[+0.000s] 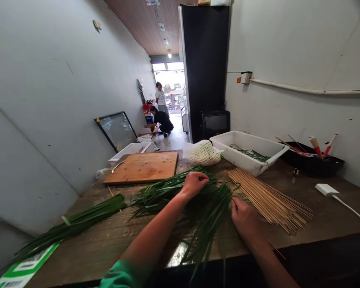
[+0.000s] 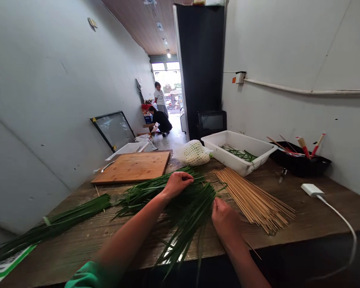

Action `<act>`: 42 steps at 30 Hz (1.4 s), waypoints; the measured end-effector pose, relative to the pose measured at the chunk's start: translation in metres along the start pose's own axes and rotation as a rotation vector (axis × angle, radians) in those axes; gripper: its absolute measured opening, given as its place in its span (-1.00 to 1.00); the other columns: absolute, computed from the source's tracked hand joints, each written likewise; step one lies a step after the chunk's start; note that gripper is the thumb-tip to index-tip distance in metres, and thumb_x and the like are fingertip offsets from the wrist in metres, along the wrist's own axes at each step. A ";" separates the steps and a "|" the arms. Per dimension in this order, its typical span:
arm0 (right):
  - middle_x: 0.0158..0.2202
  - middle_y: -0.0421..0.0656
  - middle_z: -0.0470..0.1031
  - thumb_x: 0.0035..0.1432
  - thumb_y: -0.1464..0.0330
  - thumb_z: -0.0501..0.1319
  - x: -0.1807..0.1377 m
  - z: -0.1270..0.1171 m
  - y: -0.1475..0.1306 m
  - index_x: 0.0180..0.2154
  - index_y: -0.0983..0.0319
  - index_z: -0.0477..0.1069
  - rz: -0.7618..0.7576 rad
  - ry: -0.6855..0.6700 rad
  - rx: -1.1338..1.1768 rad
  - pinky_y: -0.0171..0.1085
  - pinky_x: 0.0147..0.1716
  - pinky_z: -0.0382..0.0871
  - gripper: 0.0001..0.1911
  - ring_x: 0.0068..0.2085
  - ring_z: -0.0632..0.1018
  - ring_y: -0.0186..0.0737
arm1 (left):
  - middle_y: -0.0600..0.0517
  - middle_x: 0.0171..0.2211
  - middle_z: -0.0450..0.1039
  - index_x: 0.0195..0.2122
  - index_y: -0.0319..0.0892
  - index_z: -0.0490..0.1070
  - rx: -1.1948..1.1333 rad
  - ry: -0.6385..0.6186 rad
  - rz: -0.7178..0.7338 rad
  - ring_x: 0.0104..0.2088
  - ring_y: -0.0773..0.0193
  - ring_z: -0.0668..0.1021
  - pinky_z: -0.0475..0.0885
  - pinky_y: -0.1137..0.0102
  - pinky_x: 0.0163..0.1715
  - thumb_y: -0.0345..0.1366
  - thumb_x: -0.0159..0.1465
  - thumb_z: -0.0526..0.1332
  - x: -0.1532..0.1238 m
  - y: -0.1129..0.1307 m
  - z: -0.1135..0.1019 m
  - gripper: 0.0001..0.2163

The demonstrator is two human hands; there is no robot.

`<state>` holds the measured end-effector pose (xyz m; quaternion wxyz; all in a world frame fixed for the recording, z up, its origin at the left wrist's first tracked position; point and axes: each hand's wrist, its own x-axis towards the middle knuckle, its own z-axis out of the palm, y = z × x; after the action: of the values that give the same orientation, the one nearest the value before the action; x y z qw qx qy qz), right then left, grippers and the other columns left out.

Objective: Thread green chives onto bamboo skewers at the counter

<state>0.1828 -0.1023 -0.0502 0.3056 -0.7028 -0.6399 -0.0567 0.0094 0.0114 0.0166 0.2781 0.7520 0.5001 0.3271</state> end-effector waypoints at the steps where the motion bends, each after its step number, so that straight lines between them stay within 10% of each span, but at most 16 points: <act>1: -0.37 -0.11 0.57 0.23 0.38 0.01 0.000 0.001 0.001 -0.32 0.24 0.48 0.000 0.006 -0.006 -0.33 -0.47 0.13 -0.73 -0.42 0.52 -0.27 | 0.01 -0.43 0.55 -0.37 -0.24 0.56 -0.022 0.013 0.000 -0.42 0.33 0.51 0.34 0.46 -0.37 -0.34 0.10 0.19 0.001 0.000 0.000 -0.83; 13: -0.32 -0.08 0.59 0.23 0.36 0.00 0.001 0.011 0.010 -0.31 0.24 0.49 -0.060 0.097 -0.007 -0.33 -0.47 0.17 -0.71 -0.43 0.53 -0.26 | 0.06 -0.51 0.52 -0.06 -0.33 0.40 -0.322 -0.018 -0.096 -0.67 0.50 0.21 0.12 0.55 -0.64 -0.44 0.09 0.08 0.006 -0.007 0.006 -0.63; 25: -0.36 -0.12 0.56 0.24 0.38 0.00 0.000 -0.003 -0.004 -0.33 0.25 0.46 0.010 0.007 0.022 -0.32 -0.43 0.11 -0.73 -0.41 0.50 -0.28 | 0.07 -0.62 0.45 -0.38 -0.25 0.57 -0.082 0.002 -0.011 -0.57 0.39 0.42 0.25 0.49 -0.51 -0.22 0.13 0.18 -0.003 -0.003 0.013 -0.77; 42: -0.40 -0.16 0.54 0.25 0.39 -0.01 0.000 -0.007 -0.008 -0.36 0.23 0.43 0.051 -0.041 0.049 -0.32 -0.44 0.06 -0.74 -0.42 0.47 -0.30 | 0.09 -0.62 0.46 -0.25 -0.25 0.55 -0.141 -0.028 0.016 -0.59 0.40 0.43 0.28 0.50 -0.52 -0.26 0.15 0.18 -0.004 -0.006 0.027 -0.76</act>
<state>0.1775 -0.1060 -0.0423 0.3109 -0.7122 -0.6291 -0.0190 0.0252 0.0077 -0.0060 0.3348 0.7391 0.4657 0.3531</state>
